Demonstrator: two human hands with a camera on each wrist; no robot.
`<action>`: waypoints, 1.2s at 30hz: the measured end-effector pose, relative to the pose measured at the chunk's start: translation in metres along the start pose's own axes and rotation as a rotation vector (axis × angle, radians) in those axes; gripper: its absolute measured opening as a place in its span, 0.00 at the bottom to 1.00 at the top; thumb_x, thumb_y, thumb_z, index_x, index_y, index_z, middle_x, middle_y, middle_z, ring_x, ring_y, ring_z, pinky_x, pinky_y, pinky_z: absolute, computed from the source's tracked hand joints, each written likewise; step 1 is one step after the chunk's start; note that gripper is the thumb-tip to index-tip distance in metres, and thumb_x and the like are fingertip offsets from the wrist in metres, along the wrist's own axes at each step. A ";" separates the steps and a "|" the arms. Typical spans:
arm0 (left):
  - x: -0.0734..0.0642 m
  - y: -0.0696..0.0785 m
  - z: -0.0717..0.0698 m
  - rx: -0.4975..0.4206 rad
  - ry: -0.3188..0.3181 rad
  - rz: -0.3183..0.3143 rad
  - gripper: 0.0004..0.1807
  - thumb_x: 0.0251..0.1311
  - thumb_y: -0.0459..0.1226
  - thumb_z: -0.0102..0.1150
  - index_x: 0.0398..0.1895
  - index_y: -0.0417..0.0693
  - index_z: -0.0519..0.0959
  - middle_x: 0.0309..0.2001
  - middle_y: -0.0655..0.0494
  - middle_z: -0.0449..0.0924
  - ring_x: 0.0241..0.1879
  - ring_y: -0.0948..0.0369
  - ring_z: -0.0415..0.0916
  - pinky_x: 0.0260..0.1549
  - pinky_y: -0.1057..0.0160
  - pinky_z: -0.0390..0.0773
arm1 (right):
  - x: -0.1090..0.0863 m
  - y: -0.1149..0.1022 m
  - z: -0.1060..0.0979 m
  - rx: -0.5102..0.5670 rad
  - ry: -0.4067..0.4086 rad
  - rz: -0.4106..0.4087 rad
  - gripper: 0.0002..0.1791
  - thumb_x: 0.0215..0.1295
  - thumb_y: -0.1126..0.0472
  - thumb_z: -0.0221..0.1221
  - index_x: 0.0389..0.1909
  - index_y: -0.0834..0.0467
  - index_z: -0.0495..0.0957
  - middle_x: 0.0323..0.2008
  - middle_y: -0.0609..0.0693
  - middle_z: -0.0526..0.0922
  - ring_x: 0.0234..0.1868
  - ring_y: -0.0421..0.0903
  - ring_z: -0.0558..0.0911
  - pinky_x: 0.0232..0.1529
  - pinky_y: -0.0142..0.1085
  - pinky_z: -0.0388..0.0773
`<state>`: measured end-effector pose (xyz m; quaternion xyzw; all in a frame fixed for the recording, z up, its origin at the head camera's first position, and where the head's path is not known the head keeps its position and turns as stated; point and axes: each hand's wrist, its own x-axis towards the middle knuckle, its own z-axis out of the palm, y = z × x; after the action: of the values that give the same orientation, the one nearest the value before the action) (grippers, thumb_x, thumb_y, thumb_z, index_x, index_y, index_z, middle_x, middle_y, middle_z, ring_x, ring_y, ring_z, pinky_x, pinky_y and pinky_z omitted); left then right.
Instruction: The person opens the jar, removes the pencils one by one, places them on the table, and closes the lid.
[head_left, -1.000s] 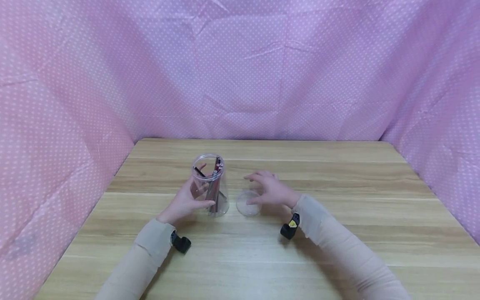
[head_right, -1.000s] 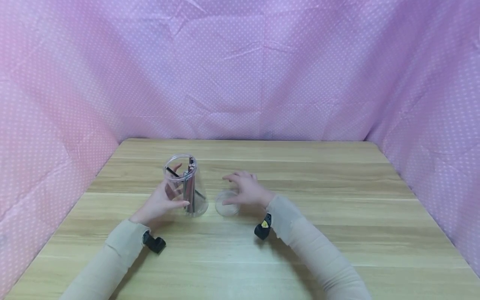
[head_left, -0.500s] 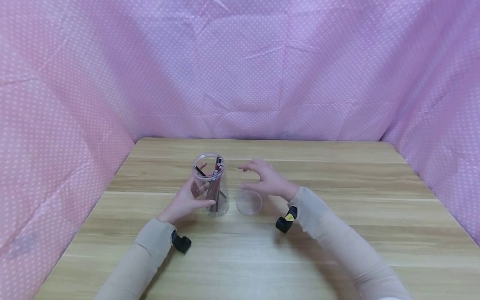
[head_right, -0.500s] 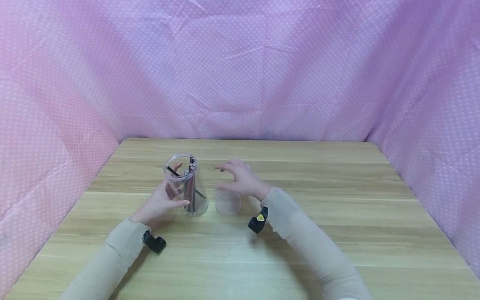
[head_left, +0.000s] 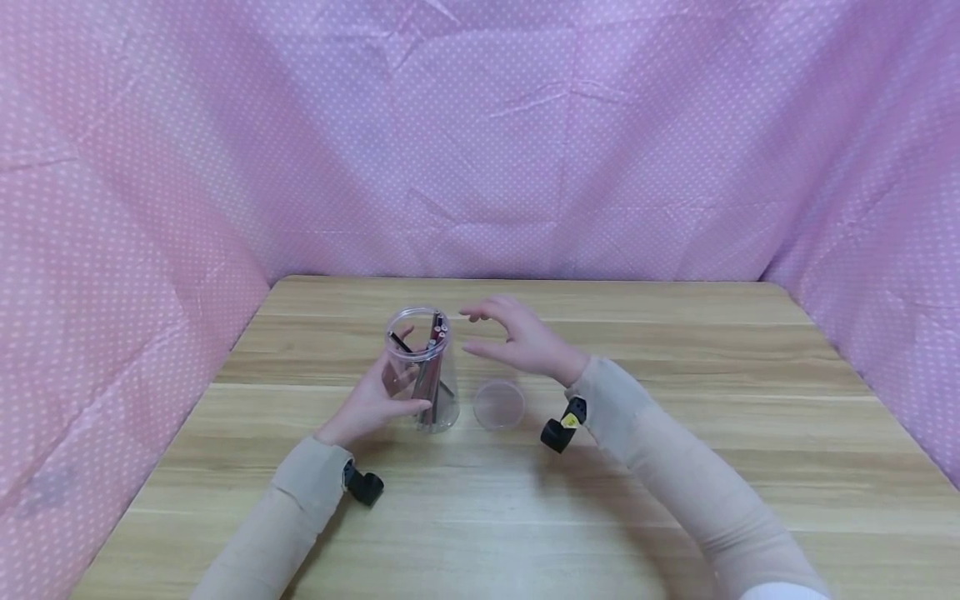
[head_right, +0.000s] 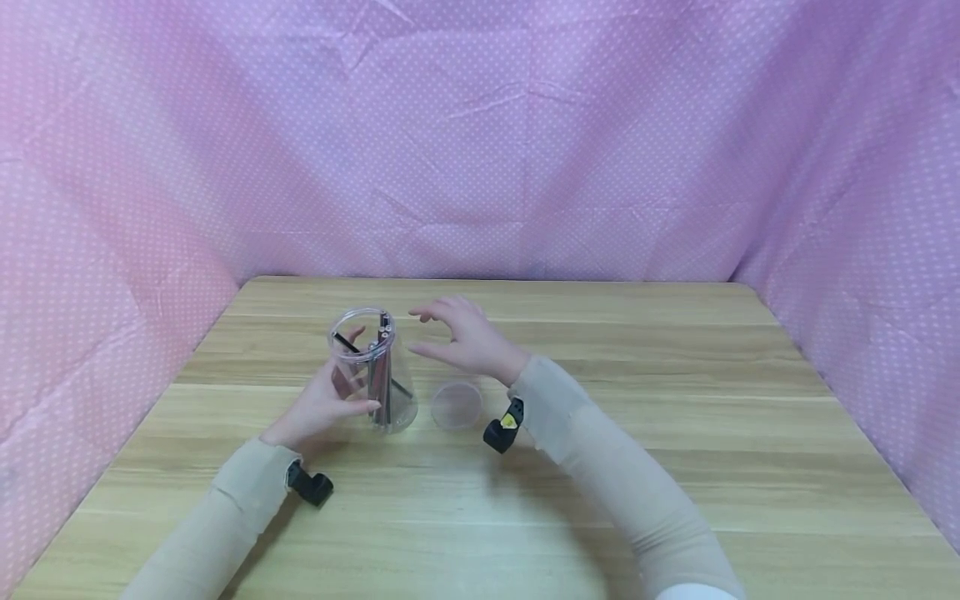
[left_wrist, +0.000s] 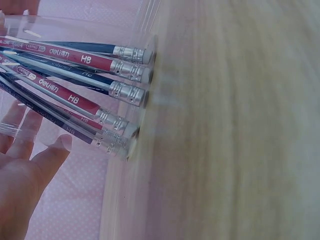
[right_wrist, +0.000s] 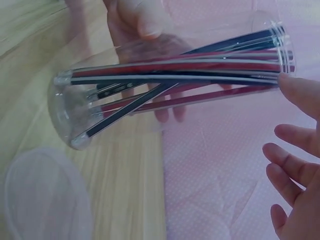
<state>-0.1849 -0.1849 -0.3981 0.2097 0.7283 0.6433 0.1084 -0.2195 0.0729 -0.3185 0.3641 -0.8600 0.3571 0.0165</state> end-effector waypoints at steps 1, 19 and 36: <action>0.000 0.000 0.000 -0.002 0.000 0.001 0.58 0.47 0.25 0.68 0.75 0.64 0.41 0.74 0.47 0.50 0.71 0.44 0.49 0.69 0.46 0.54 | 0.001 -0.001 -0.001 0.000 0.003 -0.006 0.26 0.62 0.54 0.61 0.60 0.59 0.71 0.52 0.54 0.78 0.56 0.50 0.73 0.60 0.48 0.70; 0.002 0.000 -0.003 0.019 -0.008 0.000 0.59 0.48 0.26 0.68 0.75 0.59 0.39 0.73 0.46 0.53 0.71 0.47 0.51 0.70 0.46 0.53 | 0.012 -0.024 -0.008 0.014 -0.019 -0.032 0.25 0.70 0.54 0.51 0.66 0.55 0.66 0.55 0.55 0.75 0.59 0.49 0.70 0.60 0.49 0.69; 0.001 0.002 -0.003 -0.003 -0.012 -0.014 0.59 0.48 0.26 0.68 0.75 0.60 0.39 0.73 0.47 0.52 0.71 0.45 0.50 0.69 0.46 0.54 | 0.017 -0.030 -0.003 -0.048 -0.063 -0.101 0.22 0.72 0.55 0.46 0.65 0.55 0.69 0.62 0.54 0.72 0.64 0.50 0.66 0.68 0.50 0.59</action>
<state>-0.1864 -0.1874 -0.3957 0.2084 0.7282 0.6423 0.1174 -0.2132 0.0500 -0.2939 0.4174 -0.8490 0.3236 0.0162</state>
